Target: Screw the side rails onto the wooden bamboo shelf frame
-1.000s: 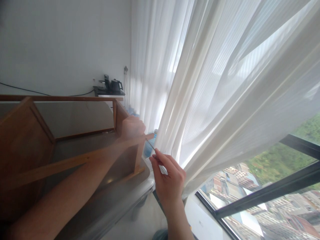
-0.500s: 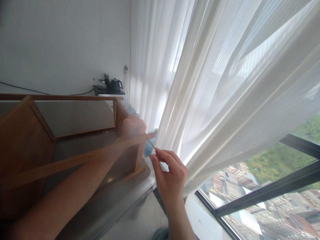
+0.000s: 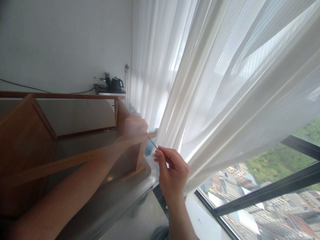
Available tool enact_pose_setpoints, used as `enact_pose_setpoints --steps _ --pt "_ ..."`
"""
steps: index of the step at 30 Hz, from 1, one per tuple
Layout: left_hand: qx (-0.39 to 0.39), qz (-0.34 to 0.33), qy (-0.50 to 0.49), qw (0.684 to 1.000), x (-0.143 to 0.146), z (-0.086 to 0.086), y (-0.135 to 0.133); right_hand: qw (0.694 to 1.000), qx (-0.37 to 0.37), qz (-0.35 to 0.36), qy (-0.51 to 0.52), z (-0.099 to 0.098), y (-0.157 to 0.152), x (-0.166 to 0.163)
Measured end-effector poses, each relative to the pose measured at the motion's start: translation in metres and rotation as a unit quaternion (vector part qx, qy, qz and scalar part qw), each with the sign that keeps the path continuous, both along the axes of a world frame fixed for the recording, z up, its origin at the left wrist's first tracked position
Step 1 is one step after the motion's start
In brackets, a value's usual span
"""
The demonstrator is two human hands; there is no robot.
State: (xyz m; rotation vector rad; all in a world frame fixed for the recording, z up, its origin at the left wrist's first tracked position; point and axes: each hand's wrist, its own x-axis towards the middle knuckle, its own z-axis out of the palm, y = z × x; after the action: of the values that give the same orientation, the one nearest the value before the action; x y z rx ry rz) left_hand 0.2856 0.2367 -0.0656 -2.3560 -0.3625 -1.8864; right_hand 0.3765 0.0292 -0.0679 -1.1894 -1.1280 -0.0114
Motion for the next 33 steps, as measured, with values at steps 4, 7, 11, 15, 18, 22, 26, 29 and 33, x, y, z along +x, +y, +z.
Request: enact_pose_setpoints --steps 4,7,11,15,18,22,26,29,33 --pt "-0.003 -0.005 -0.001 1.0 0.0 -0.001 0.001 1.0 0.001 -0.007 0.026 -0.003 0.001 0.0" --pt "-0.001 -0.009 -0.004 1.0 0.0 -0.001 0.002 0.999 0.013 -0.024 0.025 -0.005 0.001 0.0" --pt "0.002 -0.014 -0.005 1.0 0.001 0.0 0.002 0.999 0.006 -0.042 -0.005 -0.006 0.001 0.001" --pt "0.001 -0.016 -0.005 1.0 0.001 0.0 0.001 0.999 0.006 -0.041 -0.018 -0.007 0.0 0.003" --pt "-0.003 -0.013 -0.005 1.0 0.001 0.0 0.001 0.997 0.014 -0.05 -0.061 -0.007 -0.001 0.007" --pt "-0.007 -0.008 -0.003 1.0 0.001 0.0 0.001 0.991 0.01 -0.066 -0.118 -0.005 -0.001 0.012" --pt "-0.01 -0.008 0.0 1.0 0.001 -0.001 0.002 0.989 0.009 -0.075 -0.124 -0.004 -0.001 0.013" --pt "-0.011 -0.009 0.001 1.0 0.001 -0.001 0.001 0.989 0.01 -0.076 -0.123 -0.003 -0.001 0.012" --pt "-0.017 -0.006 0.0 1.0 0.001 0.0 -0.001 0.99 0.006 -0.078 -0.12 -0.002 -0.001 0.01"
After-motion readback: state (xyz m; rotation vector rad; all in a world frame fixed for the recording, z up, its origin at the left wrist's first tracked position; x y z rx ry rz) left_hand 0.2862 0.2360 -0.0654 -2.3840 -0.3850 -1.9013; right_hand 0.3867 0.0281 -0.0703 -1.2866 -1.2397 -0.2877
